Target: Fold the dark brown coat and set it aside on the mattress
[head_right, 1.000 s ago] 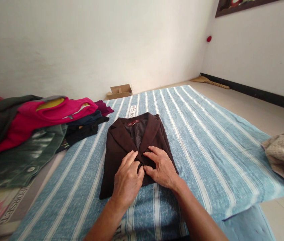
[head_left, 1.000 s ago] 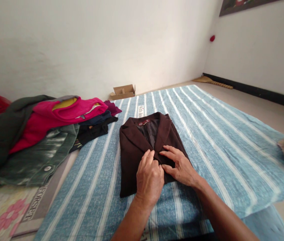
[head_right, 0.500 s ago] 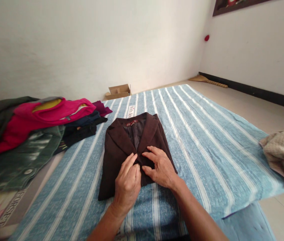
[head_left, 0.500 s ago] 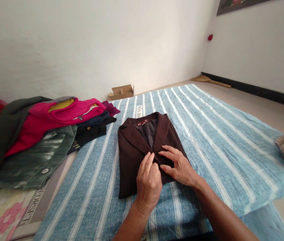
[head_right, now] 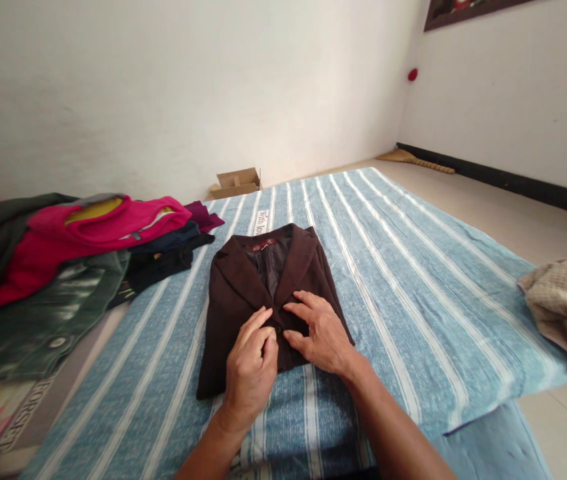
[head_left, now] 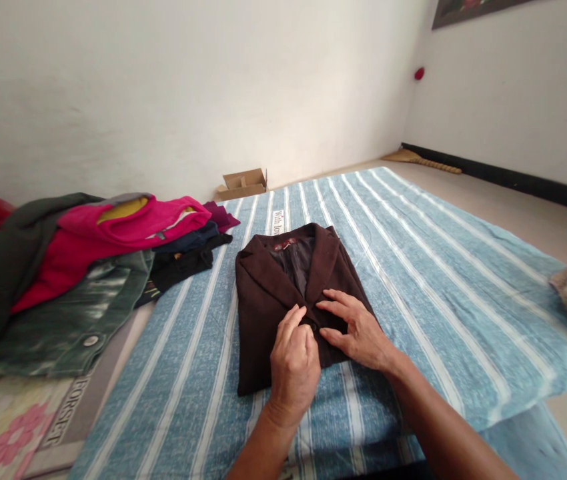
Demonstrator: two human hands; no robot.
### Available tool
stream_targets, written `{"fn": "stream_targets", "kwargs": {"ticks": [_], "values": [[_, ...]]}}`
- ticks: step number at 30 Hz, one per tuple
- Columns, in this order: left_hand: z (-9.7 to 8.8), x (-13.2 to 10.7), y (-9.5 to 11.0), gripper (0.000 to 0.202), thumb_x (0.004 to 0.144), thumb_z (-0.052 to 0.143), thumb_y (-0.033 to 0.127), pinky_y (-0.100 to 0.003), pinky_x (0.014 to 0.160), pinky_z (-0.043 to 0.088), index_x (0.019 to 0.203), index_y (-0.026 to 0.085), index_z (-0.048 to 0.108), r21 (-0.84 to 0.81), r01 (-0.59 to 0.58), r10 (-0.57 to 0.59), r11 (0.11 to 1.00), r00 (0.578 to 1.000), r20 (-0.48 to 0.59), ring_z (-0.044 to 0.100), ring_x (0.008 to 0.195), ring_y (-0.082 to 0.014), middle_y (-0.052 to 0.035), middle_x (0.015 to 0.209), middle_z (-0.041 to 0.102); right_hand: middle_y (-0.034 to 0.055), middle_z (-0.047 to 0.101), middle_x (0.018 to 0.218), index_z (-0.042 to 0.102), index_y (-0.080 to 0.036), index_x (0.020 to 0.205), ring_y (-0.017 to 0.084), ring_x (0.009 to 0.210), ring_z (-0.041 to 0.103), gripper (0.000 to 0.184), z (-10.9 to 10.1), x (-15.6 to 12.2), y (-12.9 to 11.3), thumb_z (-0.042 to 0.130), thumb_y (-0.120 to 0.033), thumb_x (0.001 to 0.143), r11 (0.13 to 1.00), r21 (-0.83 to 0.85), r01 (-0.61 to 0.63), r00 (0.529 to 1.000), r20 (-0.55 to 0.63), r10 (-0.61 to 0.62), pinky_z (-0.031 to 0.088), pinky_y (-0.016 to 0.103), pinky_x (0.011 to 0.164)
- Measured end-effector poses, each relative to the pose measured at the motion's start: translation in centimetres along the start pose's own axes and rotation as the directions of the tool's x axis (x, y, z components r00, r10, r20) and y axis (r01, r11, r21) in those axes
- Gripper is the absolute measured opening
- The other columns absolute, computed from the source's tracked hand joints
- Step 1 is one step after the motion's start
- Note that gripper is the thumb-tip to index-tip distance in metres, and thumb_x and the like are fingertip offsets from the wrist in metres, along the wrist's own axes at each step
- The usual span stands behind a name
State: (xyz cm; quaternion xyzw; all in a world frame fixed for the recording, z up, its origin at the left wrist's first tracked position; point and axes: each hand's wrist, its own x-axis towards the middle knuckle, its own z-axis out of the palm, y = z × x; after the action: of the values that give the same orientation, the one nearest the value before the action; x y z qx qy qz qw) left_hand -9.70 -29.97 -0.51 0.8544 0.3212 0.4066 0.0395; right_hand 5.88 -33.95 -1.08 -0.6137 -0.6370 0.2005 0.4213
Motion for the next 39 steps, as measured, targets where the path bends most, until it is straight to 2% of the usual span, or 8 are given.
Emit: {"fn": "stream_targets", "kwargs": {"ticks": [4, 11, 22, 32, 39], "values": [[-0.07, 0.13, -0.06, 0.015, 0.083, 0.044, 0.009, -0.040, 0.093, 0.049, 0.076, 0.018, 0.053, -0.031, 0.065, -0.065, 0.997, 0.998, 0.001, 0.056, 0.109, -0.0207, -0.0111, 0.108, 0.062, 0.0060, 0.046, 0.134, 0.058, -0.026, 0.118, 0.024, 0.125, 0.039, 0.042, 0.01, -0.01, 0.01, 0.060, -0.033, 0.077, 1.000, 0.005, -0.004, 1.000, 0.000, 0.004, 0.031, 0.044, 0.104], [-0.12, 0.19, -0.19, 0.016, 0.081, 0.047, 0.008, -0.043, 0.095, 0.047, 0.090, 0.016, 0.057, -0.058, 0.098, -0.096, 0.994, 0.995, 0.029, 0.054, 0.112, -0.0224, -0.0121, 0.113, 0.060, 0.0069, 0.046, 0.134, 0.058, -0.024, 0.118, 0.023, 0.124, 0.040, 0.042, -0.07, 0.01, -0.12, 0.059, -0.033, 0.077, 1.000, 0.002, -0.010, 1.000, 0.012, 0.010, 0.031, 0.044, 0.104], [-0.80, 0.57, -0.07, 0.019, 0.077, 0.047, 0.007, -0.047, 0.099, 0.043, 0.086, 0.020, 0.059, -0.117, 0.189, -0.174, 0.975, 0.976, 0.130, 0.048, 0.119, -0.0228, -0.0073, 0.119, 0.059, 0.0056, 0.045, 0.134, 0.058, -0.025, 0.118, 0.023, 0.125, 0.039, 0.042, 0.08, -0.03, 0.11, 0.059, -0.032, 0.077, 1.000, 0.009, -0.013, 1.000, 0.010, 0.013, 0.031, 0.044, 0.105], [-0.65, 0.46, -0.19, 0.020, 0.077, 0.047, 0.005, -0.047, 0.099, 0.043, 0.087, 0.019, 0.057, -0.104, 0.161, -0.146, 0.981, 0.979, 0.140, 0.045, 0.122, -0.0236, -0.0097, 0.121, 0.057, 0.0055, 0.044, 0.136, 0.057, -0.024, 0.119, 0.023, 0.126, 0.038, 0.042, 0.08, 0.00, -0.05, 0.058, -0.032, 0.077, 0.999, -0.017, -0.029, 0.999, 0.032, 0.030, 0.031, 0.044, 0.105], [-0.41, 0.38, -0.24, 0.018, 0.076, 0.047, 0.003, -0.046, 0.099, 0.043, 0.084, 0.018, 0.055, -0.075, 0.181, -0.172, 0.981, 0.977, 0.123, 0.048, 0.119, -0.0235, -0.0118, 0.120, 0.057, 0.0042, 0.045, 0.135, 0.057, -0.026, 0.119, 0.023, 0.126, 0.038, 0.043, 0.17, -0.04, -0.09, 0.058, -0.031, 0.077, 0.999, -0.002, -0.034, 0.999, 0.027, 0.034, 0.030, 0.044, 0.106]]}}
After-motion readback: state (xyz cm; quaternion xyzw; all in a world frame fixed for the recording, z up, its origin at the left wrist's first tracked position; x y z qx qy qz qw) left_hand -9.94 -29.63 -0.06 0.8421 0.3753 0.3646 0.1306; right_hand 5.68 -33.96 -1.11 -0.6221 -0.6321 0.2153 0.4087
